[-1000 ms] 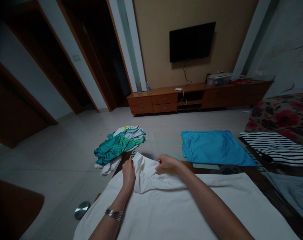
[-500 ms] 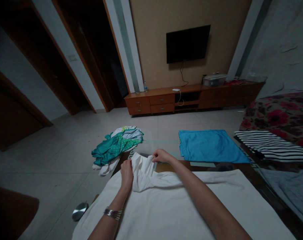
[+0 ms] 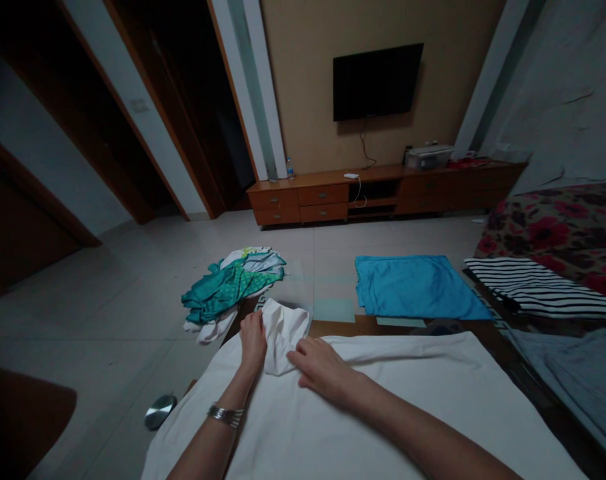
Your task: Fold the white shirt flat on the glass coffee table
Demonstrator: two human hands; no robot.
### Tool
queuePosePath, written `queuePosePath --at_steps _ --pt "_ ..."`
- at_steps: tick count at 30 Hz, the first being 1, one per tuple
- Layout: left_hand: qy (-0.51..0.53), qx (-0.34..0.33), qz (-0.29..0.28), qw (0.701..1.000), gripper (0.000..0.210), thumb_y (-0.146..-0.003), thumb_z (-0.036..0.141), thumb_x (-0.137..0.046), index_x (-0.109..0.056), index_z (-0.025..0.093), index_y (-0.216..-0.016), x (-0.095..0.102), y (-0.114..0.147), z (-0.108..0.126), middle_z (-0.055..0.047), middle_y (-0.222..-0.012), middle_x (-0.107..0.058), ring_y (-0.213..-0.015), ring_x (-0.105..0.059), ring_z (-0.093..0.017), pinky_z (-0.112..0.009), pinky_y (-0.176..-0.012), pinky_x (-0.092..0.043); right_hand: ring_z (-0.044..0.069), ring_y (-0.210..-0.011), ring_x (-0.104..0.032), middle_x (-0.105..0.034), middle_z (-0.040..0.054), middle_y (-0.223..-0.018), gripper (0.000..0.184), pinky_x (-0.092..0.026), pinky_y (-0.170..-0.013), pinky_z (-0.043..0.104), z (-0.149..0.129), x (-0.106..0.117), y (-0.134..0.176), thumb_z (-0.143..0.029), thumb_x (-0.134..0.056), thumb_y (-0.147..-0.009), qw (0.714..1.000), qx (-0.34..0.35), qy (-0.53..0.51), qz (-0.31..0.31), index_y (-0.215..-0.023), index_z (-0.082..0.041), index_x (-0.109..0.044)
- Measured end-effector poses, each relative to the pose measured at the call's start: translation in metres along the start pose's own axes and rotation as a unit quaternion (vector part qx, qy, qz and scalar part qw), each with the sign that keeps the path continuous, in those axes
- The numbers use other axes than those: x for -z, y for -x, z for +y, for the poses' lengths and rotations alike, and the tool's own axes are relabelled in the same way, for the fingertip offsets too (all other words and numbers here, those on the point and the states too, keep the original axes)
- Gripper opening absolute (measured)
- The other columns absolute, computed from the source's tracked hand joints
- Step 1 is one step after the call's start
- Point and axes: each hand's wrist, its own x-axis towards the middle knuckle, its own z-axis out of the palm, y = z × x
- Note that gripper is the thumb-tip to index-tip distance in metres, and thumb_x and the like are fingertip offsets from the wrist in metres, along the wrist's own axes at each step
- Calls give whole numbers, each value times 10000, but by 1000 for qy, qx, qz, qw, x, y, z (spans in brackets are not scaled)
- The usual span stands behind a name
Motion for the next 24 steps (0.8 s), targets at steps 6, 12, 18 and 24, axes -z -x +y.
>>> queuePosePath --at_steps 6,12,18,24 --pt "18 -3 7 1000 431 -788 27 -434 -528 111 -1200 1 2 -1 -145 -1161 -543 -1087 -464 -272 -393 -912 -396 160 -876 -592 -673 81 -960 274 -393 -771 245 42 -5 -28 -150 -439 -872 969 -209 -77 107 -1057 -154 -642" --pt "38 4 8 999 407 -768 25 -443 -569 136 -1139 -1 2 -2 -133 -1132 -556 -1073 -479 -276 -407 -889 -409 189 -961 -600 -680 113 -1043 283 -385 -815 260 60 29 -40 -179 -464 -863 950 -292 -51 94 -1048 -138 -673" --pt "88 6 28 996 377 -783 9 -401 -611 141 -1067 9 -8 -4 -126 -1101 -577 -1090 -507 -246 -410 -958 -404 211 -1031 -533 -626 82 -1075 277 -389 -845 280 -3 18 -47 -255 -663 -776 997 -71 1 30 -1044 -189 -652" --pt "148 -43 -56 987 350 -793 41 -441 -683 185 -1001 18 -47 8 -55 -1002 -656 -937 -597 -157 -280 -869 -457 244 -979 -565 -637 123 -1041 278 -390 -794 315 -18 2 -40 -120 -433 -874 983 -146 105 -18 -1072 -170 -622"
